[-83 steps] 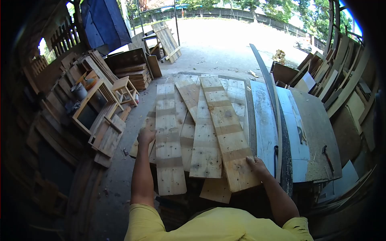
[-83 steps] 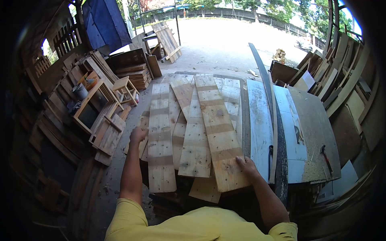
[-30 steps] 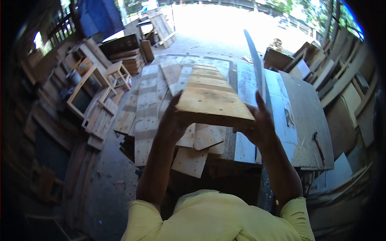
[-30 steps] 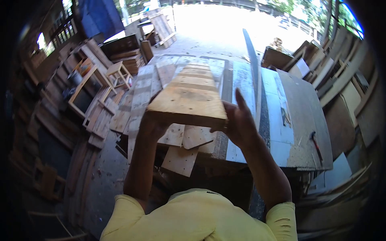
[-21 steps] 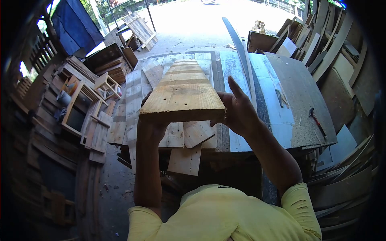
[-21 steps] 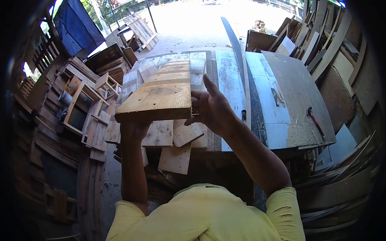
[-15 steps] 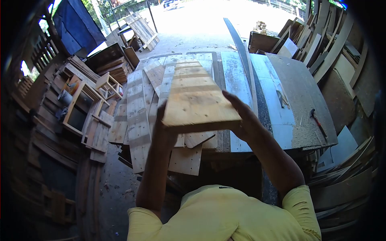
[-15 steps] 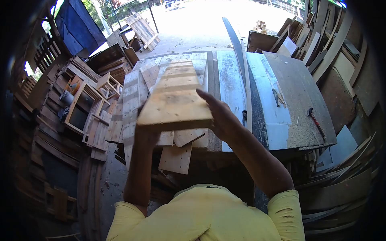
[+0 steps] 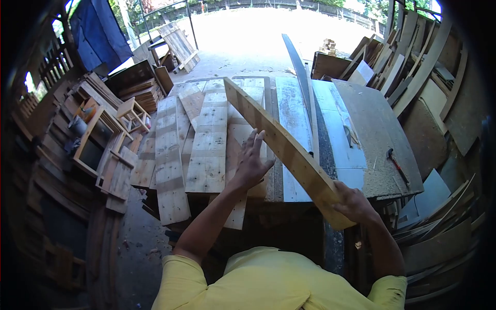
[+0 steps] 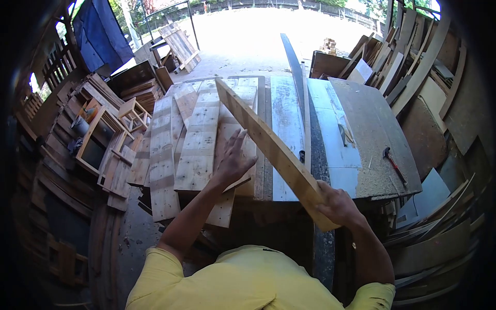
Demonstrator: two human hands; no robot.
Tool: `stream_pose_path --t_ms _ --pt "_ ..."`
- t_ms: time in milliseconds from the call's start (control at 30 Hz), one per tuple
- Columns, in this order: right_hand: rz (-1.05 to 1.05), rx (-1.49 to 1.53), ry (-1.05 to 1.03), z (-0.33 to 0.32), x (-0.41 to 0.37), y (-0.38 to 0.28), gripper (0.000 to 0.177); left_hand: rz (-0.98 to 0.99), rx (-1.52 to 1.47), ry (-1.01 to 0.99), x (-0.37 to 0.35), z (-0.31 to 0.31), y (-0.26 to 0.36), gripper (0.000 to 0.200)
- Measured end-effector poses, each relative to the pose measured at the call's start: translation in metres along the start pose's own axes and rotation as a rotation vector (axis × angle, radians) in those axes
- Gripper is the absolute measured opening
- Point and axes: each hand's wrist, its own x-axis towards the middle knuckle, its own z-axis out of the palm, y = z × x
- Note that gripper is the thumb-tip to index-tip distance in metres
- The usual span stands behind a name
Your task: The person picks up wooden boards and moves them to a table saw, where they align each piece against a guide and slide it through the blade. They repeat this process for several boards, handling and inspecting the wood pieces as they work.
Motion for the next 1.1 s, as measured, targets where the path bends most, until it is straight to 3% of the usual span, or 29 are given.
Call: stream_pose_path --t_ms 67,133,200,267,300,333,400,467,533,600,633,733,800,833,900,967,1100 --pt "0.038 -0.092 0.008 -0.029 -0.03 -0.008 0.053 0.246 0.386 0.01 0.016 0.012 0.027 0.09" --pt "0.086 -0.18 0.013 -0.047 -0.053 -0.004 0.05 0.342 0.419 0.006 0.034 0.03 0.048 0.08" --pt "0.018 -0.335 0.155 -0.059 -0.076 0.01 0.045 0.688 0.529 -0.167 0.053 0.048 0.065 0.055" --pt "0.11 -0.522 0.242 -0.083 -0.093 0.018 0.04 0.732 0.356 -0.389 0.069 0.064 0.082 0.019" --pt "0.167 -0.622 0.292 -0.094 -0.102 0.026 0.039 0.775 0.295 -0.333 0.076 0.071 0.091 0.018" --pt "0.014 -0.79 0.579 -0.107 -0.114 0.022 0.039 0.811 0.232 -0.276 0.081 0.073 0.105 0.017" --pt "0.085 -1.013 1.022 -0.133 -0.14 0.015 0.046 0.923 0.076 -0.102 0.098 0.077 0.137 0.02" --pt "0.05 -0.472 1.43 -0.135 -0.167 0.041 0.044 0.721 -0.109 -0.123 0.102 0.068 0.187 0.024" --pt "0.107 -0.209 1.343 -0.114 -0.181 0.068 0.04 0.729 -0.202 0.051 0.106 0.058 0.236 0.028" --pt "0.267 -0.041 1.097 -0.073 -0.175 0.101 0.046 0.562 -0.212 0.063 0.108 0.046 0.28 0.032" --pt "0.373 0.121 0.959 -0.049 -0.173 0.116 0.05 0.604 -0.317 0.07 0.116 0.05 0.29 0.027" --pt "0.4 0.36 0.822 0.016 -0.178 0.141 0.058 0.392 -1.004 -0.279 0.115 0.071 0.317 0.033" --pt "0.325 0.753 0.77 0.057 -0.192 0.163 0.057 0.301 -1.357 -0.352 0.098 0.098 0.33 0.037" --pt "0.332 0.755 0.776 0.057 -0.204 0.162 0.057 0.237 -1.485 -0.394 0.089 0.113 0.331 0.043" --pt "0.531 0.328 0.878 0.053 -0.231 0.157 0.054 0.05 -1.595 -0.414 0.072 0.155 0.325 0.047" --pt "0.553 0.312 0.89 0.082 -0.277 0.199 0.054 -0.128 -1.651 -0.408 0.048 0.197 0.312 0.049" --pt "0.752 0.168 0.959 0.135 -0.343 0.206 0.059 -0.387 -1.342 -0.429 -0.002 0.296 0.251 0.053"
